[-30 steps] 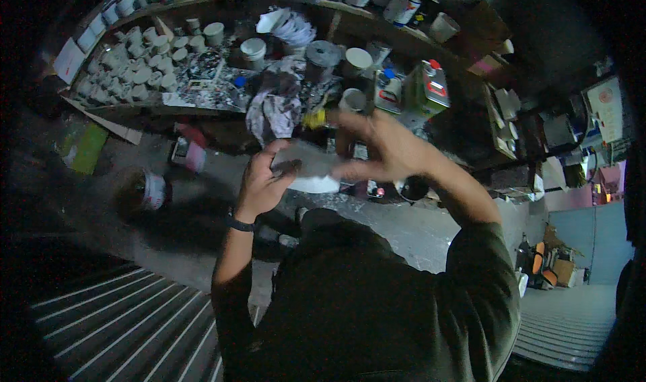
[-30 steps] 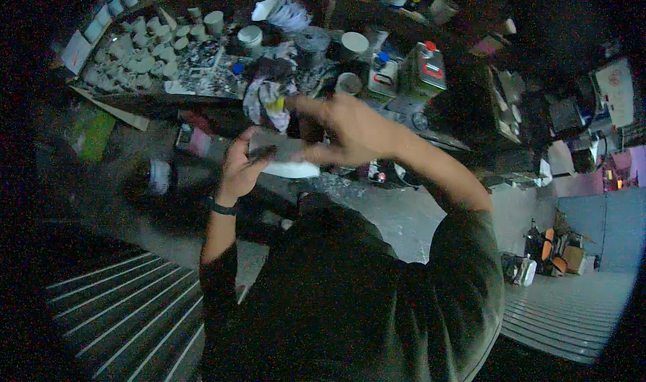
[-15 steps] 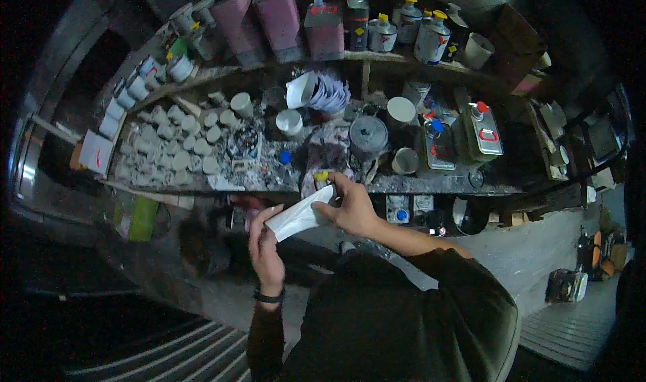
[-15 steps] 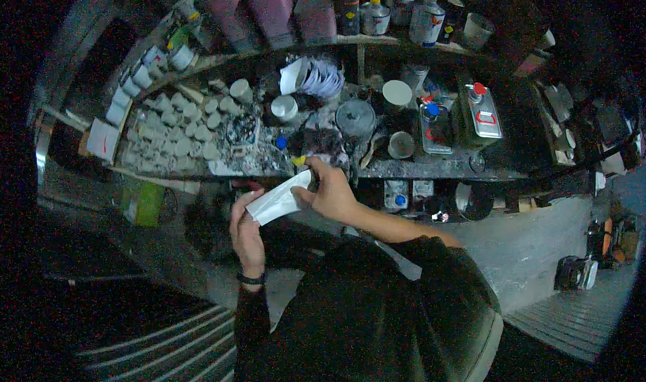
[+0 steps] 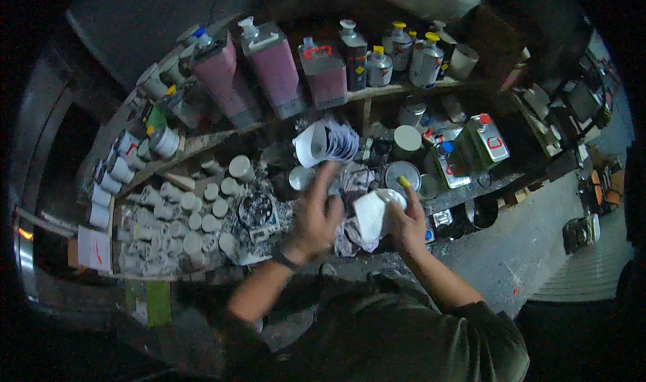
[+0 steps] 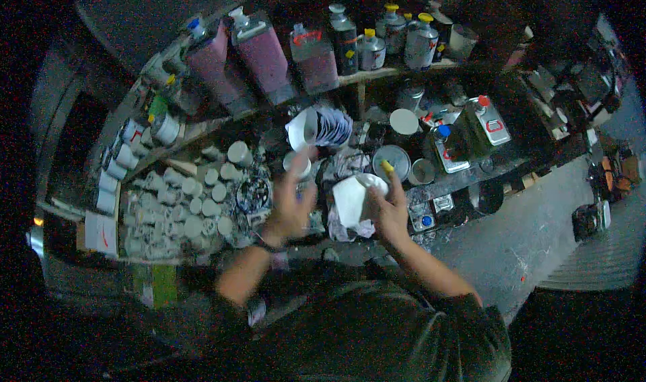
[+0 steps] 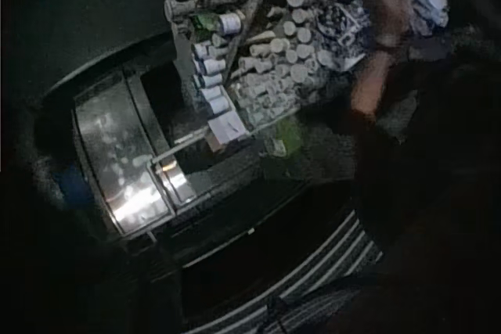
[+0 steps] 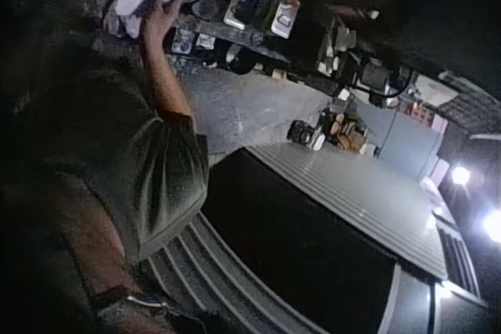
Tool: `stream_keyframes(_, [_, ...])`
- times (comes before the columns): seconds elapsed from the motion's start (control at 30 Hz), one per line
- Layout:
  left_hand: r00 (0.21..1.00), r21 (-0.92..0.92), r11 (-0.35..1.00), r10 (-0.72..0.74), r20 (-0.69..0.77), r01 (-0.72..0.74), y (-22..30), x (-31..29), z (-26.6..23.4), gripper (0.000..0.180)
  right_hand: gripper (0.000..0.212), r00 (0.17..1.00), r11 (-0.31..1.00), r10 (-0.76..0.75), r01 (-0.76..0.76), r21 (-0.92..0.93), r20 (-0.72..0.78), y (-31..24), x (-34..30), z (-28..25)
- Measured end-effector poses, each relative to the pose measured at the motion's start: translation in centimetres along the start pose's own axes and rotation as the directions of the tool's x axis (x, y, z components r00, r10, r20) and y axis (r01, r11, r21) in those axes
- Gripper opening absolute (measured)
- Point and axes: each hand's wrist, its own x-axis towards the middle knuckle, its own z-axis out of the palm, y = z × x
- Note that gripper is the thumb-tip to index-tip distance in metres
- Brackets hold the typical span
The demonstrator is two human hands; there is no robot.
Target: The person removes blue masking tape and plastic sheeting from a white car in a paint booth, then walks to a workbench to clean their hands with a cloth and solvent. The person also interacts with a wall-mounted control panel before exiting the booth.
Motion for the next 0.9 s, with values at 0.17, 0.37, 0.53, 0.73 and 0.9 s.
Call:
stream_keyframes(0.17, [0.861,0.583,0.704,0.508,-0.017,-0.404,-10.4,27.3,-19.1,0.037,0.063,0.985,0.975,-0.121,0.096,-0.200,-0.121,-0.3,-2.9,1.4])
stream_keyframes(0.37, [0.879,0.790,0.524,-0.149,0.452,-0.318,-16.1,43.5,-27.0,0.040,0.065,0.916,0.948,-0.245,0.157,-0.278,-0.317,0.7,-7.4,3.4])
stream_keyframes(0.53, [0.788,0.852,0.398,-0.372,0.490,-0.341,-13.7,45.8,-26.0,0.036,0.062,0.868,0.889,-0.343,0.177,-0.422,-0.360,0.2,-9.0,1.8])
stream_keyframes(0.73, [0.907,0.976,0.211,-0.397,0.139,-0.057,-13.6,45.8,-23.5,0.047,0.062,0.828,0.912,-0.374,0.247,-0.327,-0.418,0.6,-8.6,0.6])
stream_keyframes(0.9, [0.907,0.969,0.198,-0.418,-0.052,0.147,-10.9,44.7,-24.9,0.050,0.061,0.865,0.851,-0.391,0.210,-0.481,-0.315,0.1,-6.9,-0.6])
